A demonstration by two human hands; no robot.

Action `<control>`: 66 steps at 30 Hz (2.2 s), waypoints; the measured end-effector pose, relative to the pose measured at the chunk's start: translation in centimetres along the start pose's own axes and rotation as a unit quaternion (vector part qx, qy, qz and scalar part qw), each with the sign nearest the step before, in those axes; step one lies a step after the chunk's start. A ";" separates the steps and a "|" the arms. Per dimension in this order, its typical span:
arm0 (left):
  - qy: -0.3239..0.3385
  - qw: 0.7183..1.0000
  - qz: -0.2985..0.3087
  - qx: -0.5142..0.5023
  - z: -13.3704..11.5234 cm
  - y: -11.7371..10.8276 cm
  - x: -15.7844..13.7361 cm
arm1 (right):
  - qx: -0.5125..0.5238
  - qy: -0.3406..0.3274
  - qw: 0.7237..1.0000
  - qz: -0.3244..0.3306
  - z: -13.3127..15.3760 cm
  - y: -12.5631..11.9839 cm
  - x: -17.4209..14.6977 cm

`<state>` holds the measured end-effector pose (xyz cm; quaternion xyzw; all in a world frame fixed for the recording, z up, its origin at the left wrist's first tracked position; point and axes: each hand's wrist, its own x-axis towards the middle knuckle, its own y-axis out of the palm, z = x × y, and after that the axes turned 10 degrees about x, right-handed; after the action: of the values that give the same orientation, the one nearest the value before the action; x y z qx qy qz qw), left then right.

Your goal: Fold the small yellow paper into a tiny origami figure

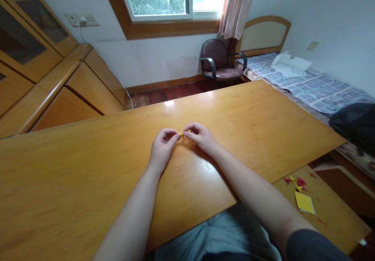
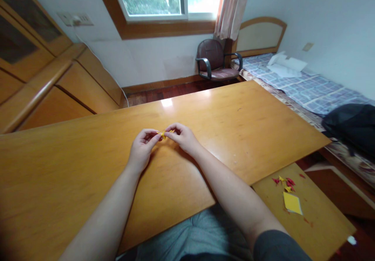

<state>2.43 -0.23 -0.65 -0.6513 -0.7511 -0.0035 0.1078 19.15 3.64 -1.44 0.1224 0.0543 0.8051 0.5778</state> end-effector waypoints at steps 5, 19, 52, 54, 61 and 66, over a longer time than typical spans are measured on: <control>0.005 0.999 0.009 0.033 0.2 -0.1 -0.2 | -0.042 -0.038 0.998 -0.007 0.0 -0.1 0.0; 0.180 0.954 -0.022 0.237 -1.4 -1.0 -0.7 | -0.135 -0.159 0.978 0.005 1.3 0.1 -0.5; 0.191 0.961 -0.023 0.201 -1.1 -0.6 -0.9 | -0.008 -0.098 0.995 0.035 1.0 0.3 -0.5; 0.170 0.966 -0.021 0.193 -1.0 -0.6 -0.9 | 0.000 -0.085 0.996 0.030 1.0 0.4 -0.5; 0.101 0.985 -0.020 0.136 -0.6 -0.3 -0.9 | -0.021 -0.067 0.997 0.022 1.0 0.4 -0.4; 0.040 0.997 -0.033 0.052 -0.2 0.1 -0.8 | -0.013 -0.058 0.998 0.013 0.9 0.4 -0.3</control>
<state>2.68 -1.05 -0.62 -0.6190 -0.7665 0.0060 0.1713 19.09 3.14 -0.55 0.1619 0.0087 0.8048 0.5709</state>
